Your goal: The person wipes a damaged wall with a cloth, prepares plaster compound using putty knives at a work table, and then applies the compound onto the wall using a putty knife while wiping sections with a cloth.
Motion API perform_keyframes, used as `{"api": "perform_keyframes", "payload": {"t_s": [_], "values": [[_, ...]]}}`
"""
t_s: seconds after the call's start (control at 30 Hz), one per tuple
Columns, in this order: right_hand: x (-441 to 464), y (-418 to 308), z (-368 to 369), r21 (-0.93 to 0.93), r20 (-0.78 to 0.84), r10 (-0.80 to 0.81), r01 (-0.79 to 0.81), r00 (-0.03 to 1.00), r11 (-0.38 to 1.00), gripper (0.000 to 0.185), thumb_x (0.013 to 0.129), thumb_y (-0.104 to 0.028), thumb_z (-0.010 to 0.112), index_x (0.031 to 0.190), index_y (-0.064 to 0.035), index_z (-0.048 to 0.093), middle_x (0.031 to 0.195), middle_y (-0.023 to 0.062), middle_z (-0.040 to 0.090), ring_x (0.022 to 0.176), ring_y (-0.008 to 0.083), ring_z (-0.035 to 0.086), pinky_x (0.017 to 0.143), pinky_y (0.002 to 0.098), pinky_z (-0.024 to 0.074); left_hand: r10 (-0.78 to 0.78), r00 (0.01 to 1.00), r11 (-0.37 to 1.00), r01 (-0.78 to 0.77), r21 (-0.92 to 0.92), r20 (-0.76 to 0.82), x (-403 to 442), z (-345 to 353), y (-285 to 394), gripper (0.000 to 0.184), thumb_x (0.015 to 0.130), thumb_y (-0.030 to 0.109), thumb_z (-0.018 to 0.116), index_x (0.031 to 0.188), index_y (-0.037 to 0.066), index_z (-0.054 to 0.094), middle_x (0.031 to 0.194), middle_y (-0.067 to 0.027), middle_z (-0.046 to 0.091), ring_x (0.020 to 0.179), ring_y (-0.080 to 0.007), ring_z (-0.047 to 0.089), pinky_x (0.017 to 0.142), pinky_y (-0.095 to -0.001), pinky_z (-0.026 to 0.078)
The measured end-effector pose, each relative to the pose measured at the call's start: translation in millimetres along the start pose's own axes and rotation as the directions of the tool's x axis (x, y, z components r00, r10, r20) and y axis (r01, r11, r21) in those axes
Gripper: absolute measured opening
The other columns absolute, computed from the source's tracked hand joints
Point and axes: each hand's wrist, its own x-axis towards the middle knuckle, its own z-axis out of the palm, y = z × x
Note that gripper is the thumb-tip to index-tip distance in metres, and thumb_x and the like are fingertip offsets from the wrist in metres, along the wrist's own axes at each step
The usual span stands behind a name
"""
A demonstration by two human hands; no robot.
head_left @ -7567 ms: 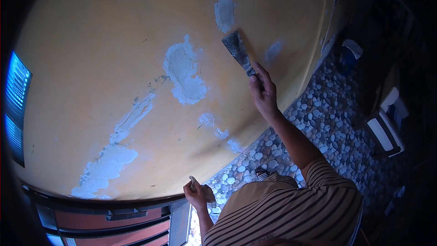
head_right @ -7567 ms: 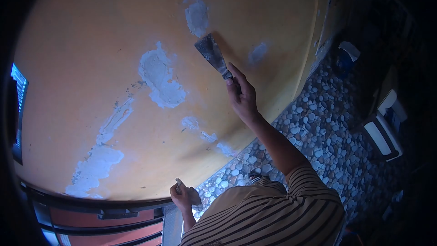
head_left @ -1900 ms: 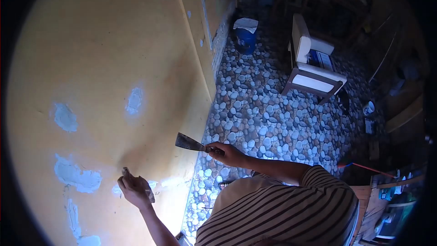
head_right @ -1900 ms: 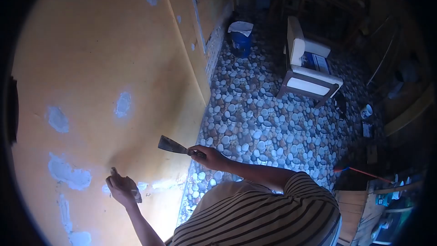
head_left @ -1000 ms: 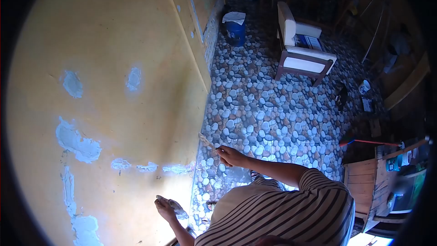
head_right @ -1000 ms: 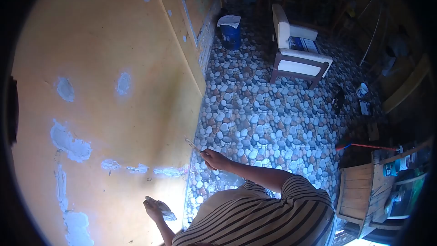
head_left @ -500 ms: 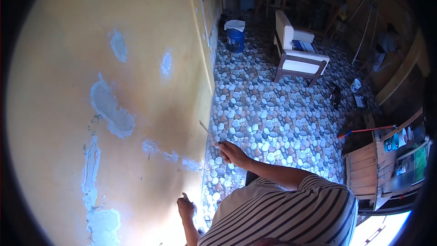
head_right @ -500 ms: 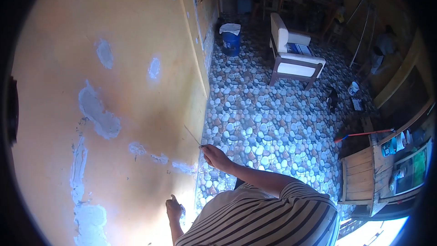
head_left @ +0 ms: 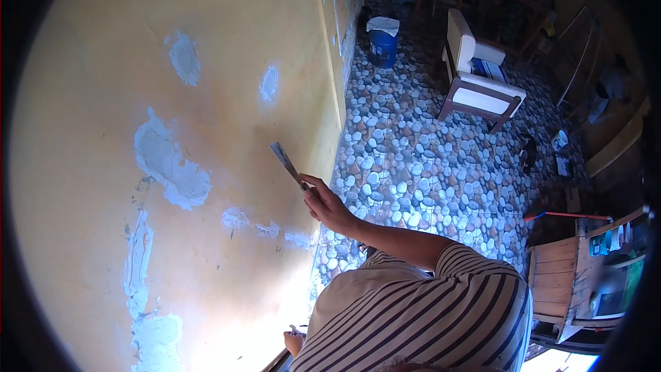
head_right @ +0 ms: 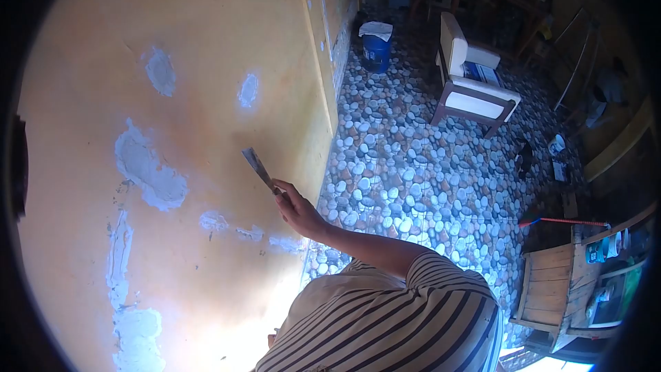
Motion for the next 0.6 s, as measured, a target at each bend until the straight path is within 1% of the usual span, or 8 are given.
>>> {"api": "perform_keyframes", "payload": {"t_s": [0.13, 0.17, 0.23, 0.27, 0.37, 0.43, 0.5, 0.6], "values": [[9.3, -26.9, 5.2, -0.112, -0.012, -0.036, 0.034, 0.999, 0.993, 0.050, 0.113, -0.020, 0.043, 0.162, -0.0179, 0.030, 0.079, -0.0035, 0.042, 0.064, 0.0053, 0.039, 0.058, 0.0232, 0.0380, -0.210, 0.974, 0.975, 0.215, 0.052, -0.082, -30.1, 9.5, -26.3, 0.027, 0.082, 0.015, 0.071, 0.104, 0.003, 0.063, 0.101, -0.0241, 0.072, 0.097, -0.0432, 0.070, 0.084, -0.0515, 0.054], [12.2, -30.7, 5.3, -0.212, 0.029, -0.098, 0.101, 0.995, 0.972, 0.050, 0.112, -0.019, 0.046, 0.161, -0.0147, 0.033, 0.094, 0.0026, 0.054, 0.075, 0.0100, 0.049, 0.071, 0.0268, 0.0451, -0.230, 0.969, 0.970, 0.236, 0.054, -0.096, -33.6, 10.5, -30.7, 0.028, 0.081, 0.016, 0.071, 0.104, 0.003, 0.063, 0.101, -0.0242, 0.072, 0.098, -0.0434, 0.070, 0.085, -0.0514, 0.054], [15.3, -36.9, 14.5, -0.276, 0.118, -0.131, 0.159, 0.984, 0.948, 0.050, 0.111, -0.018, 0.048, 0.159, -0.0114, 0.037, 0.109, 0.0088, 0.066, 0.085, 0.0147, 0.060, 0.083, 0.0304, 0.0521, -0.261, 0.957, 0.962, 0.269, 0.050, -0.127, -42.0, 7.4, -39.1, 0.029, 0.081, 0.018, 0.071, 0.105, 0.003, 0.063, 0.101, -0.0244, 0.073, 0.098, -0.0437, 0.070, 0.085, -0.0512, 0.054], [15.5, -41.2, 19.4, -0.284, 0.106, -0.137, 0.162, 0.985, 0.945, 0.047, 0.111, -0.016, 0.049, 0.157, -0.0102, 0.041, 0.120, 0.0116, 0.065, 0.093, 0.0166, 0.062, 0.089, 0.0309, 0.0513, -0.272, 0.953, 0.959, 0.280, 0.044, -0.135, -43.0, 6.8, -45.4, 0.030, 0.080, 0.018, 0.071, 0.105, 0.002, 0.063, 0.101, -0.0245, 0.073, 0.099, -0.0439, 0.070, 0.086, -0.0511, 0.054], [26.8, -42.1, 35.8, -0.324, 0.140, -0.220, 0.255, 0.965, 0.911, 0.046, 0.109, -0.015, 0.052, 0.155, -0.0090, 0.044, 0.128, 0.0150, 0.065, 0.100, 0.0190, 0.065, 0.092, 0.0294, 0.0501, -0.270, 0.949, 0.961, 0.277, 0.022, -0.162, -35.2, 4.4, -52.6, 0.033, 0.080, 0.021, 0.072, 0.106, 0.002, 0.063, 0.102, -0.0248, 0.073, 0.100, -0.0445, 0.070, 0.087, -0.0508, 0.054], [40.6, -33.6, 52.4, -0.367, 0.164, -0.473, 0.498, 0.866, 0.786, 0.047, 0.109, -0.014, 0.052, 0.155, -0.0093, 0.044, 0.117, 0.0139, 0.066, 0.093, 0.0189, 0.064, 0.088, 0.0309, 0.0512, -0.256, 0.951, 0.966, 0.259, -0.010, -0.173, -32.1, 3.5, -50.1, 0.035, 0.079, 0.023, 0.072, 0.106, 0.002, 0.063, 0.102, -0.0250, 0.073, 0.100, -0.0449, 0.070, 0.087, -0.0506, 0.054], [44.1, -32.5, 63.0, -0.370, 0.215, -0.398, 0.451, 0.892, 0.812, 0.048, 0.108, -0.013, 0.052, 0.155, -0.0095, 0.044, 0.104, 0.0128, 0.064, 0.085, 0.0204, 0.065, 0.081, 0.0334, 0.0533, -0.210, 0.968, 0.976, 0.199, -0.090, -0.139, -31.1, -2.6, -34.6, 0.034, 0.078, 0.020, 0.072, 0.106, 0.003, 0.064, 0.102, -0.0235, 0.073, 0.100, -0.0433, 0.070, 0.088, -0.0494, 0.054], [52.5, -23.4, 78.7, -0.384, 0.218, -0.413, 0.467, 0.884, 0.797, 0.049, 0.107, -0.012, 0.053, 0.155, -0.0100, 0.044, 0.093, 0.0117, 0.060, 0.076, 0.0226, 0.064, 0.071, 0.0354, 0.0539, -0.195, 0.969, 0.971, 0.169, -0.168, -0.154, -34.8, -8.3, -17.9, 0.034, 0.076, 0.018, 0.072, 0.107, 0.004, 0.065, 0.103, -0.0220, 0.073, 0.100, -0.0422, 0.071, 0.088, -0.0491, 0.054]]}}
